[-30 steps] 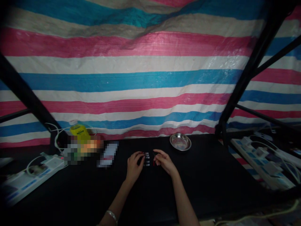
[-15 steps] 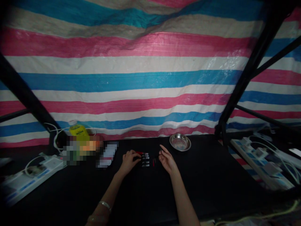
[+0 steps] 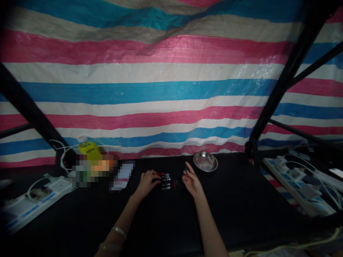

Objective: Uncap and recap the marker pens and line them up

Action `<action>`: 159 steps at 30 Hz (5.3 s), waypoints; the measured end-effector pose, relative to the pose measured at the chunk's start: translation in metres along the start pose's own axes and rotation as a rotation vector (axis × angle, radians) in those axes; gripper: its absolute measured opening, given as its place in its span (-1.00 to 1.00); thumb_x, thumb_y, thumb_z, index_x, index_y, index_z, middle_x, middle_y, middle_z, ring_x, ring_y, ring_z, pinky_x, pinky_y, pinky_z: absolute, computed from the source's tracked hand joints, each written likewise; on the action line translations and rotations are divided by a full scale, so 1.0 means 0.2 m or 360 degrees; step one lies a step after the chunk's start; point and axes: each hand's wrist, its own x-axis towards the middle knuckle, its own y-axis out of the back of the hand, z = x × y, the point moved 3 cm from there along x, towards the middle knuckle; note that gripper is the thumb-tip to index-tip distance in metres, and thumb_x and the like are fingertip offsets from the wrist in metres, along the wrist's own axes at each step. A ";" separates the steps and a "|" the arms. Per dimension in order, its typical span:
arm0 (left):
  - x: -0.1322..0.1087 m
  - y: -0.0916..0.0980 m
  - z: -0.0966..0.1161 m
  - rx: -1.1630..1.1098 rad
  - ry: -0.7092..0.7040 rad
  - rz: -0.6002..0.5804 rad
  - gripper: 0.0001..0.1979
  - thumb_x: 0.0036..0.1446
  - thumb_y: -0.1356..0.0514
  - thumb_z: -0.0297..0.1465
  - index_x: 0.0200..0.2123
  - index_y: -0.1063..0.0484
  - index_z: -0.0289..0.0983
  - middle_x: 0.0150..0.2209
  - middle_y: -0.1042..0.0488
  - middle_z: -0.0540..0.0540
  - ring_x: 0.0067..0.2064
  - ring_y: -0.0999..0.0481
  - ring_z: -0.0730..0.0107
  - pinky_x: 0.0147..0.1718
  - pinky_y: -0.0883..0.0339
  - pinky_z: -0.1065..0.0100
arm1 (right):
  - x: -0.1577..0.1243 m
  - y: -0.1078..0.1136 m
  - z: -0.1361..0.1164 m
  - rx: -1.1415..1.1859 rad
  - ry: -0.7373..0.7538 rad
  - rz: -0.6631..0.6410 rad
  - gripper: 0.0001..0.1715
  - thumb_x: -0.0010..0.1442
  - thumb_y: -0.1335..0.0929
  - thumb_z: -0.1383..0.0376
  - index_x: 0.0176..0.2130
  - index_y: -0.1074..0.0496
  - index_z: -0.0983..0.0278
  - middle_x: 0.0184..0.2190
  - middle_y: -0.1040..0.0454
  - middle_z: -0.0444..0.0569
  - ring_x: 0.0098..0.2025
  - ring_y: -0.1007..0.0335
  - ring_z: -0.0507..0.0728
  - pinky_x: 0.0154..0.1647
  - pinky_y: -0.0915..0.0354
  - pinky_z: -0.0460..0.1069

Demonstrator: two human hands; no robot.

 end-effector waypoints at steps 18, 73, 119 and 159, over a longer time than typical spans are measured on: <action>-0.13 -0.17 0.31 -0.1054 0.0069 0.0672 -0.75 0.14 -0.09 -0.26 -0.23 -0.48 -0.25 -0.26 -0.52 -0.11 -0.24 -0.52 0.31 -0.29 -0.41 0.33 | 0.01 0.02 0.00 0.0143 0.0008 0.0044 -0.48 -0.04 -0.41 0.42 -0.06 -0.39 0.07 -0.45 -0.46 -0.23 -0.56 -0.31 -0.09 -0.53 -0.30 -0.18; -0.18 -0.33 0.36 -0.0969 0.0102 0.0976 -0.73 0.14 -0.10 -0.26 -0.18 -0.45 -0.28 -0.26 -0.53 -0.15 -0.27 -0.53 0.31 -0.27 -0.45 0.30 | -0.08 -0.15 0.04 -0.1219 0.1012 0.0450 -0.64 -0.03 -0.43 0.17 -0.21 -0.44 0.28 -0.46 -0.47 -0.08 -0.50 -0.32 0.01 -0.45 -0.23 -0.07; -0.07 -0.10 -0.06 -0.0492 0.0372 0.0302 -0.69 0.23 0.11 -0.25 -0.37 -0.38 -0.17 -0.39 -0.43 0.02 -0.22 -0.38 0.28 -0.12 -0.07 0.15 | -0.02 -0.16 0.20 -0.1220 0.0533 0.0096 -0.71 -0.01 -0.42 0.09 -0.36 -0.45 0.25 -0.49 -0.50 -0.10 -0.42 -0.40 0.08 -0.38 -0.27 -0.04; -0.13 -0.15 -0.12 -0.0112 0.0579 0.0523 -0.75 0.16 0.00 -0.33 -0.42 -0.43 -0.27 -0.35 -0.40 -0.13 -0.24 -0.34 0.20 -0.28 -0.18 0.27 | 0.00 0.07 0.05 -0.2626 0.0762 0.0678 -0.73 0.03 -0.32 0.24 -0.24 -0.53 0.18 -0.24 -0.42 0.02 -0.15 -0.26 0.20 -0.13 -0.15 0.04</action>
